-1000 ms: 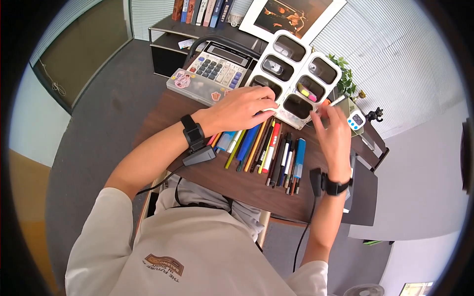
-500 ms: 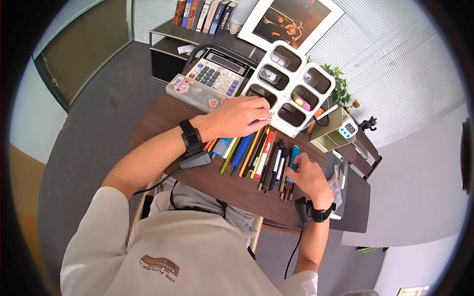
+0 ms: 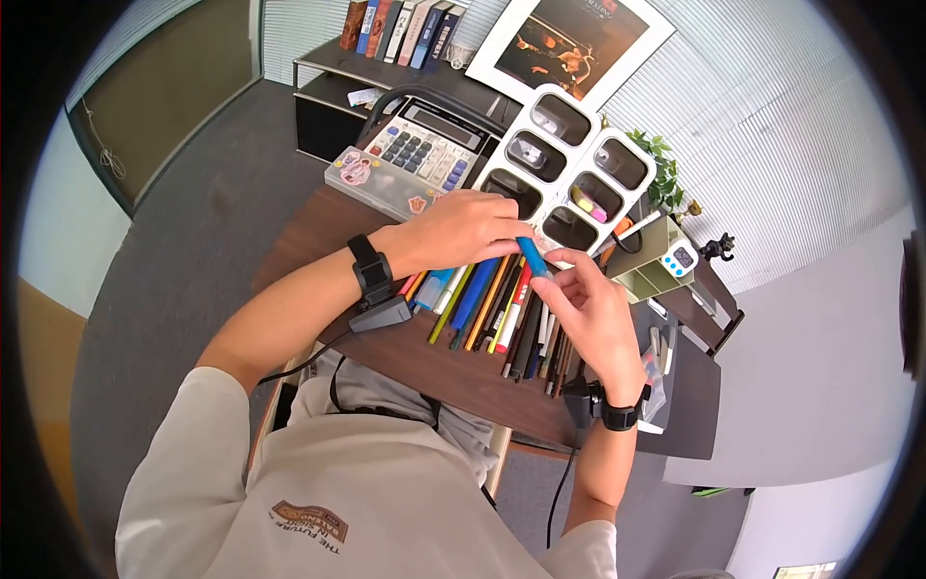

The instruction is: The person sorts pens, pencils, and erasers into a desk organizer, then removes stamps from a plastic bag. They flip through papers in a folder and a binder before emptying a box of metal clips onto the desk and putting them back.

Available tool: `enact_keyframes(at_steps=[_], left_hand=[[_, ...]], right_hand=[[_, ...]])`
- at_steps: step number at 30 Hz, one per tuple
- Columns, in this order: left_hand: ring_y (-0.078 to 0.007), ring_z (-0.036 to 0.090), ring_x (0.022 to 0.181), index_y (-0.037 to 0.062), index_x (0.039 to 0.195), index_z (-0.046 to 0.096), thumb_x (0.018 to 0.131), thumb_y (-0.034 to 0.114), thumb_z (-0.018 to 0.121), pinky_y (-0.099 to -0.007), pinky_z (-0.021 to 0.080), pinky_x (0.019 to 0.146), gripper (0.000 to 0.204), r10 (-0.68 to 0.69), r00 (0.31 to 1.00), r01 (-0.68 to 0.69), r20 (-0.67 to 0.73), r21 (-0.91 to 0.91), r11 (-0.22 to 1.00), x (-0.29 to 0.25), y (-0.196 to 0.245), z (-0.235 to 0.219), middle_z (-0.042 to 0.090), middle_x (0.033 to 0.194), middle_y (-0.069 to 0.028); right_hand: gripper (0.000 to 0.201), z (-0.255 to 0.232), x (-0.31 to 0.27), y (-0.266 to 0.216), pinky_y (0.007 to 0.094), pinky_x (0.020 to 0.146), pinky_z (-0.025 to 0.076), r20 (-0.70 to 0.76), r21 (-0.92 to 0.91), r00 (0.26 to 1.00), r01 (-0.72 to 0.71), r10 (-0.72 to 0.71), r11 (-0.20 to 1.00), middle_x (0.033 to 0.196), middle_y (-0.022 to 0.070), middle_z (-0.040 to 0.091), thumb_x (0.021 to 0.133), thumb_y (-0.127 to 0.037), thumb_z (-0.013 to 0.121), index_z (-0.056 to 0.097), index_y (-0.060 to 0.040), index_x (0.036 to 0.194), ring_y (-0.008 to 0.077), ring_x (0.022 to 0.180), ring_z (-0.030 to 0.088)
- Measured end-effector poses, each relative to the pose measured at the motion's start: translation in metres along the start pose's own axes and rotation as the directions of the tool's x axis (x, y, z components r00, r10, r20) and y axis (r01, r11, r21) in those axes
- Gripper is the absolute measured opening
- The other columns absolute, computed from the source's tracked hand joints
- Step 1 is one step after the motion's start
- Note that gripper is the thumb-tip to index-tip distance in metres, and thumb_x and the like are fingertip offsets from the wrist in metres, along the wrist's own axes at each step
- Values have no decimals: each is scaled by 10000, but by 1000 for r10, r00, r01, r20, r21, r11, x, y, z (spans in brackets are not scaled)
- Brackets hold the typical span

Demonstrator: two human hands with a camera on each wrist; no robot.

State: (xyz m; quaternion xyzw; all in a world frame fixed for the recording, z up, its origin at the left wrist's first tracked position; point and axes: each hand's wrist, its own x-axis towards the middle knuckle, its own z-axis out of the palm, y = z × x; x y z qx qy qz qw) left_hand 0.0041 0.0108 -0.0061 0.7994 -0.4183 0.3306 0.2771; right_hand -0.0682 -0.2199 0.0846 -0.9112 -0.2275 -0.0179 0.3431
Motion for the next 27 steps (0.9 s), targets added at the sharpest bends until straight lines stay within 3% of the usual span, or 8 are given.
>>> enact_keyframes(at_steps=[2, 4, 5, 10, 12, 14, 20, 27], left_hand=[[-250, 671, 846, 124, 1150, 732, 885, 196, 759, -398, 558, 750, 276, -6, 999, 6, -34, 11, 1000, -1, 0, 2, 637, 903, -45], [-248, 670, 823, 116, 1161, 726, 900, 200, 755, -394, 557, 728, 276, 12, 997, -11, -76, 11, 1000, 1, 2, 1, 634, 863, -46], [-248, 670, 823, 116, 1161, 726, 900, 200, 755, -394, 557, 728, 276, 11, 997, -10, -77, 11, 1000, 1, 4, 0, 634, 863, -46], [-275, 669, 766, 94, 1220, 700, 955, 230, 726, -395, 554, 683, 299, -134, 980, 123, -148, -82, 989, 7, 15, -4, 654, 858, -71], [-278, 668, 761, 87, 1222, 697, 958, 228, 722, -398, 553, 684, 301, -130, 981, 121, -141, -72, 990, 4, 11, 0, 655, 856, -76], [-282, 667, 757, 80, 1224, 695, 961, 227, 718, -400, 553, 686, 303, -119, 984, 112, -135, -62, 992, 4, 10, 3, 655, 854, -80], [-278, 664, 766, 68, 1188, 697, 960, 204, 712, -403, 550, 684, 265, -85, 988, 82, -131, -32, 996, 2, 8, 3, 644, 843, -79], [-273, 666, 771, 69, 1159, 700, 954, 206, 715, -403, 552, 684, 247, -72, 985, 69, -154, -26, 997, 2, 7, 3, 641, 841, -74]], right_hand=[[428, -4, -3, -2, 302, 631, 544, 46, -16, 999, 6, -5, 1000, 828, 117, 718, 890, -176, 825, 676, -42, 1268, 168, 653, 669], [404, -2, -4, 6, 312, 635, 548, -3, -109, 959, 281, -284, 953, 902, 131, 736, 895, -147, 811, 695, -64, 1274, 177, 663, 671], [404, -3, -4, 9, 312, 635, 548, -2, -109, 959, 282, -284, 953, 902, 131, 736, 895, -147, 811, 695, -64, 1274, 177, 663, 671], [356, -27, 3, 13, 332, 677, 582, -273, -394, 847, 333, -455, 857, 965, 130, 750, 911, -89, 777, 711, -64, 1259, 207, 748, 711], [328, -40, 12, 10, 335, 668, 579, -334, -456, 842, 249, -424, 854, 954, 138, 741, 936, -86, 756, 711, -61, 1260, 206, 773, 711], [324, -49, 22, 14, 340, 648, 553, -349, -426, 888, 134, -299, 895, 919, 140, 719, 946, -92, 747, 711, -60, 1266, 207, 742, 693], [318, -46, 64, 46, 353, 670, 531, -274, -404, 903, 204, -330, 892, 900, 137, 703, 950, -127, 748, 715, -66, 1260, 217, 729, 669], [304, -37, 90, 58, 399, 692, 540, -167, -539, 925, 204, -342, 817, 885, 116, 683, 938, -182, 754, 733, -89, 1227, 288, 731, 664]])
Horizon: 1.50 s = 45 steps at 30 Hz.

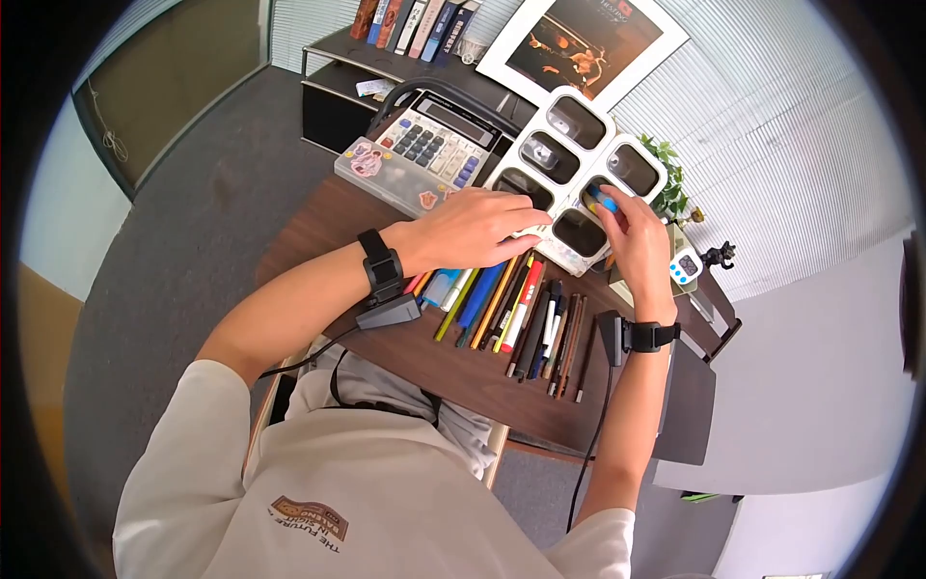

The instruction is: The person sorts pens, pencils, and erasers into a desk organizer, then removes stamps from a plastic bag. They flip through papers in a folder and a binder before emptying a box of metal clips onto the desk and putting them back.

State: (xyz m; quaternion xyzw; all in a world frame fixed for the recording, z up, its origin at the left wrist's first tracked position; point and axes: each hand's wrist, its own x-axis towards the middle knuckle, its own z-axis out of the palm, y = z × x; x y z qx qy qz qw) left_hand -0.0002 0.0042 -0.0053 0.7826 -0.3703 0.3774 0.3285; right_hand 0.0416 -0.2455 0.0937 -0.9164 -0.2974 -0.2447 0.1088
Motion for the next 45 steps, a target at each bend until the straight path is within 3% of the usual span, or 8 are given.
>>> enact_keyframes(at_steps=[13, 17, 19, 23, 37, 42, 43, 45], left_hand=[[-264, 676, 775, 82, 1121, 709, 957, 208, 709, -396, 556, 681, 207, 7, 1000, -7, 20, 2, 1000, -1, -3, 2, 646, 835, -65], [-262, 677, 776, 84, 1113, 711, 959, 210, 709, -396, 556, 684, 199, 3, 1000, -3, 27, 9, 1000, -1, -3, 1, 647, 832, -64], [-261, 678, 777, 86, 1096, 717, 960, 215, 710, -396, 556, 683, 187, 10, 1000, -10, 14, 13, 1000, -1, -4, 4, 648, 829, -63], [-264, 678, 778, 87, 1081, 722, 959, 219, 714, -400, 555, 682, 180, 8, 1000, -8, 20, 4, 1000, -1, -4, 3, 650, 829, -64], [-286, 682, 785, 54, 1110, 732, 967, 205, 707, -396, 547, 693, 210, -80, 990, 83, 115, -26, 996, 2, 0, 0, 693, 898, -94], [-287, 682, 786, 52, 1110, 736, 969, 200, 701, -394, 548, 693, 207, -87, 989, 91, 120, -30, 995, 2, 1, 0, 694, 901, -95], [-287, 683, 788, 52, 1112, 736, 966, 198, 703, -395, 549, 694, 209, -96, 986, 101, 134, -29, 994, 3, 2, -1, 694, 901, -95], [-287, 684, 789, 52, 1114, 736, 964, 197, 705, -395, 550, 694, 212, -103, 984, 108, 146, -26, 994, 4, 3, -2, 694, 900, -95]], right_hand=[[279, -11, -17, 3, 401, 674, 524, -43, 46, 996, -71, 73, 996, 837, 120, 669, 950, -251, 742, 740, -57, 1151, 297, 720, 650], [288, -28, -56, 12, 379, 643, 542, 128, -52, 955, -261, 266, 964, 816, 167, 724, 984, -267, 688, 724, 19, 986, 269, 684, 719], [273, -36, -73, 8, 356, 611, 577, 501, -120, 650, -602, 572, 789, 809, 169, 733, 991, -235, 661, 702, 35, 1002, 231, 656, 742], [223, -25, -110, 13, 336, 600, 611, 660, -51, 460, -761, 594, 647, 797, 155, 732, 992, -176, 628, 667, 41, 1025, 209, 650, 744], [136, -14, -110, 3, 315, 622, 612, 732, 179, 528, -759, 430, 626, 820, 129, 723, 998, -82, 577, 615, 35, 1054, 191, 697, 739], [139, -9, -77, 3, 339, 622, 540, 214, 248, 920, -376, 328, 893, 807, 98, 713, 944, -117, 685, 690, -17, 1040, 173, 645, 675], [161, -7, -68, 3, 349, 638, 536, -11, 209, 977, -206, 213, 956, 836, 100, 710, 938, -134, 715, 702, -30, 1060, 181, 665, 664], [191, -4, -50, 1, 354, 654, 535, -92, 174, 982, -145, 162, 974, 882, 98, 712, 927, -155, 740, 715, -45, 1082, 195, 686, 656]])
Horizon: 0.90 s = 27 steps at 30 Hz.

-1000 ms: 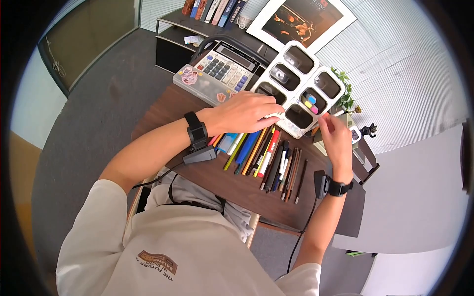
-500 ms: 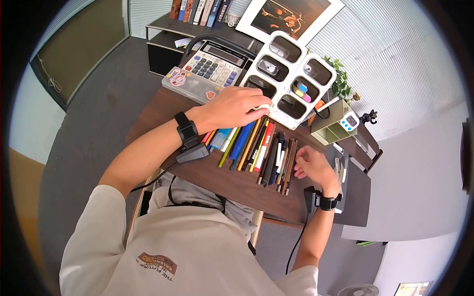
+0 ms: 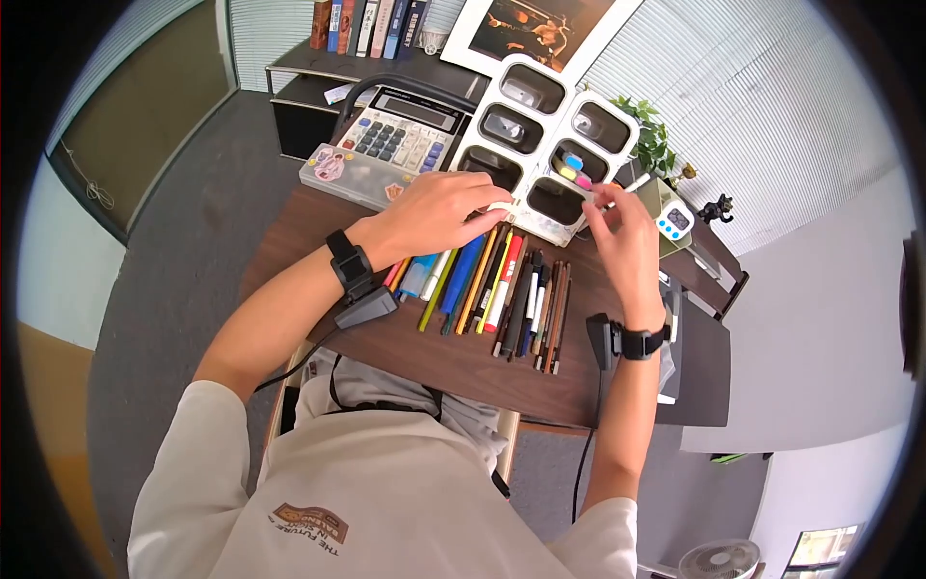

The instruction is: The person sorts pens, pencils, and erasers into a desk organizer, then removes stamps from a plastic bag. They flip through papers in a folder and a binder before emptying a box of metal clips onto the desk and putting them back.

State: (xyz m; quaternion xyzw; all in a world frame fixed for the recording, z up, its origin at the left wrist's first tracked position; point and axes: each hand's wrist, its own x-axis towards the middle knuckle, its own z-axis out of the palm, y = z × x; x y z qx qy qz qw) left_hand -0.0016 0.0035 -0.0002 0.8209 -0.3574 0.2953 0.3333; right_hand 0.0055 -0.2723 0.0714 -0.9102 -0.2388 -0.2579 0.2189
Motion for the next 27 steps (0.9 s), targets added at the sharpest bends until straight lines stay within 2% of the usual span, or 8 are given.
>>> enact_keyframes(at_steps=[1, 2, 5, 9, 11, 13, 16, 27], left_hand=[[-286, 686, 790, 53, 1111, 737, 962, 198, 708, -395, 551, 695, 211, 12, 1000, -12, -13, 2, 1000, 0, -1, 1, 693, 899, -94], [-285, 687, 791, 54, 1108, 738, 959, 200, 711, -395, 552, 696, 210, 22, 999, -22, -26, 3, 1000, -1, -2, 1, 693, 897, -93], [-280, 690, 794, 60, 1097, 741, 957, 201, 713, -394, 555, 696, 201, 34, 999, -34, -39, 21, 999, -2, -3, 2, 695, 895, -86], [-275, 689, 789, 66, 1081, 743, 954, 205, 716, -391, 555, 692, 191, 33, 998, -31, -56, 40, 999, -2, -3, 2, 693, 886, -75], [-284, 692, 783, 73, 998, 737, 961, 232, 693, -406, 555, 678, 169, 55, 995, -50, -78, 63, 997, -1, -1, 1, 669, 848, -68], [-282, 692, 786, 74, 993, 735, 963, 228, 688, -405, 556, 687, 164, 58, 995, -54, -84, 49, 997, 0, 0, -1, 670, 855, -65], [-278, 694, 796, 74, 984, 734, 971, 226, 675, -404, 558, 709, 164, 59, 995, -56, -78, 47, 997, -1, 0, -3, 672, 866, -66], [-285, 696, 798, 68, 962, 743, 969, 238, 676, -405, 559, 701, 182, 45, 996, -42, -80, 45, 998, -2, -8, 2, 675, 867, -76]], right_hand=[[223, 3, 8, -2, 359, 671, 535, -64, -34, 996, 65, -67, 997, 929, 95, 714, 917, -176, 764, 728, -59, 1103, 209, 708, 648], [223, 6, 15, -4, 359, 671, 535, -65, -34, 995, 67, -69, 997, 929, 95, 714, 917, -176, 764, 728, -59, 1103, 209, 708, 648], [301, 15, 33, -6, 389, 713, 556, -77, -161, 996, 30, -43, 986, 983, 103, 736, 908, -260, 779, 758, -83, 1150, 272, 776, 693], [323, 21, 51, -11, 417, 758, 574, -30, -216, 999, -39, 34, 976, 967, 120, 771, 917, -340, 757, 785, -78, 1104, 323, 873, 738], [327, 23, 56, -12, 418, 757, 577, -10, -228, 998, -64, 63, 971, 956, 119, 775, 916, -359, 753, 792, -83, 1087, 326, 862, 740], [323, 23, 58, -18, 424, 759, 584, 1, -246, 993, -111, 114, 963, 914, 116, 783, 912, -385, 737, 809, -100, 1046, 335, 839, 745], [302, 24, 59, -20, 426, 761, 583, 1, -293, 994, -104, 108, 951, 913, 115, 782, 913, -359, 725, 808, -105, 1056, 333, 839, 745], [292, 22, 59, -13, 425, 783, 578, 14, -264, 997, -71, 77, 962, 943, 118, 781, 921, -345, 720, 802, -93, 1044, 331, 867, 743]])
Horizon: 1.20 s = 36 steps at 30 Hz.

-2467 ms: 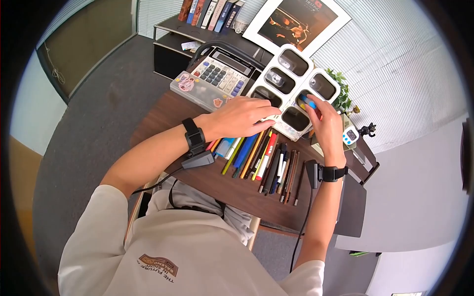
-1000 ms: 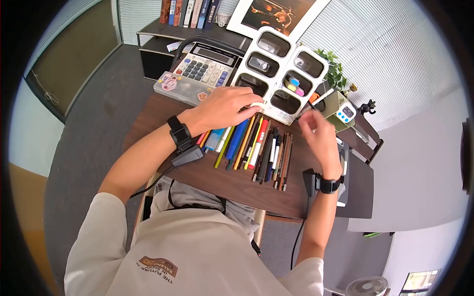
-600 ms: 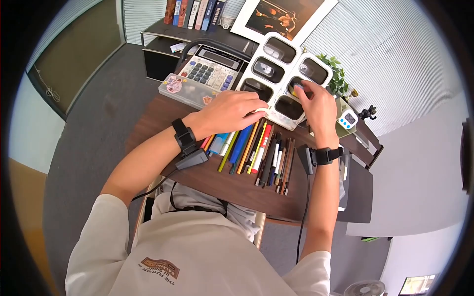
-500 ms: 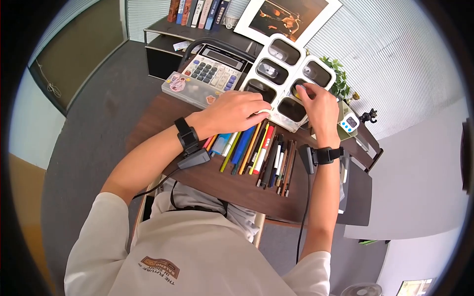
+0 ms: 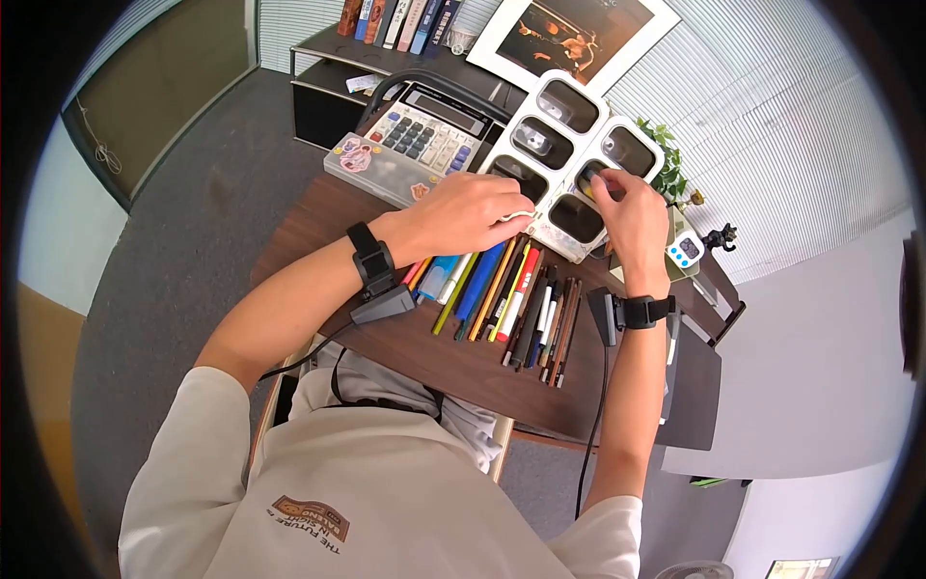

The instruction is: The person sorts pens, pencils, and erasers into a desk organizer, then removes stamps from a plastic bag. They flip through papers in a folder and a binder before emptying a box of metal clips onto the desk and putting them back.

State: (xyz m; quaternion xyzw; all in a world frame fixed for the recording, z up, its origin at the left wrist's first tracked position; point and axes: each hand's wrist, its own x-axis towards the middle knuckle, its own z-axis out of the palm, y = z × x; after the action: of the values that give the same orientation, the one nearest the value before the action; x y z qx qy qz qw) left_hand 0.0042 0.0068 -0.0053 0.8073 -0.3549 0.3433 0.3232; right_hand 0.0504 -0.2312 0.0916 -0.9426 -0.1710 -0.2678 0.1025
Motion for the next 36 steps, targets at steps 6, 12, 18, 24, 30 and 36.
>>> enact_keyframes(at_steps=[6, 12, 18, 24, 30, 36], left_hand=[[-290, 684, 761, 52, 997, 752, 961, 198, 713, -410, 548, 678, 155, -11, 998, 12, -65, 6, 1000, 2, -5, -2, 673, 828, -89], [-292, 682, 755, 55, 963, 755, 966, 206, 705, -417, 545, 674, 159, -23, 999, 24, -38, 11, 1000, 2, -4, -5, 673, 816, -89], [-290, 683, 767, 59, 956, 755, 973, 207, 694, -417, 543, 685, 161, -35, 999, 35, -23, 17, 999, 1, -4, -5, 671, 814, -90], [-285, 682, 773, 63, 944, 752, 974, 202, 689, -416, 544, 693, 156, -28, 999, 28, -27, 10, 1000, 1, -4, -4, 672, 820, -85], [-286, 682, 780, 53, 930, 749, 971, 195, 690, -417, 545, 696, 159, -29, 1000, 29, -13, 24, 999, 1, -3, -5, 675, 823, -88], [-286, 679, 767, 45, 892, 749, 970, 194, 692, -416, 543, 685, 177, -18, 1000, 19, -16, 27, 999, 1, -4, -3, 669, 810, -90]], right_hand=[[279, -3, -1, -3, 427, 778, 582, 11, -34, 1000, -16, 16, 999, 931, 127, 778, 923, -337, 724, 803, -92, 1034, 340, 858, 744], [271, 1, 4, 7, 436, 753, 585, -42, -58, 999, 15, -17, 998, 905, 130, 777, 922, -334, 731, 804, -95, 1028, 347, 821, 744], [232, 0, 4, 4, 438, 718, 580, -109, -48, 992, 65, -70, 997, 888, 160, 761, 940, -292, 732, 792, -80, 1012, 361, 791, 736], [197, 2, 4, 3, 445, 717, 580, -152, -61, 978, 137, -145, 989, 886, 181, 753, 944, -246, 732, 779, -67, 1012, 375, 792, 731], [191, 2, 1, 5, 437, 711, 582, -124, -58, 980, 150, -157, 987, 889, 182, 755, 917, -222, 756, 775, -57, 1013, 367, 793, 734], [200, -3, -4, -2, 437, 723, 586, -98, -105, 985, 129, -139, 986, 886, 180, 758, 908, -225, 763, 775, -50, 1003, 361, 794, 737]])
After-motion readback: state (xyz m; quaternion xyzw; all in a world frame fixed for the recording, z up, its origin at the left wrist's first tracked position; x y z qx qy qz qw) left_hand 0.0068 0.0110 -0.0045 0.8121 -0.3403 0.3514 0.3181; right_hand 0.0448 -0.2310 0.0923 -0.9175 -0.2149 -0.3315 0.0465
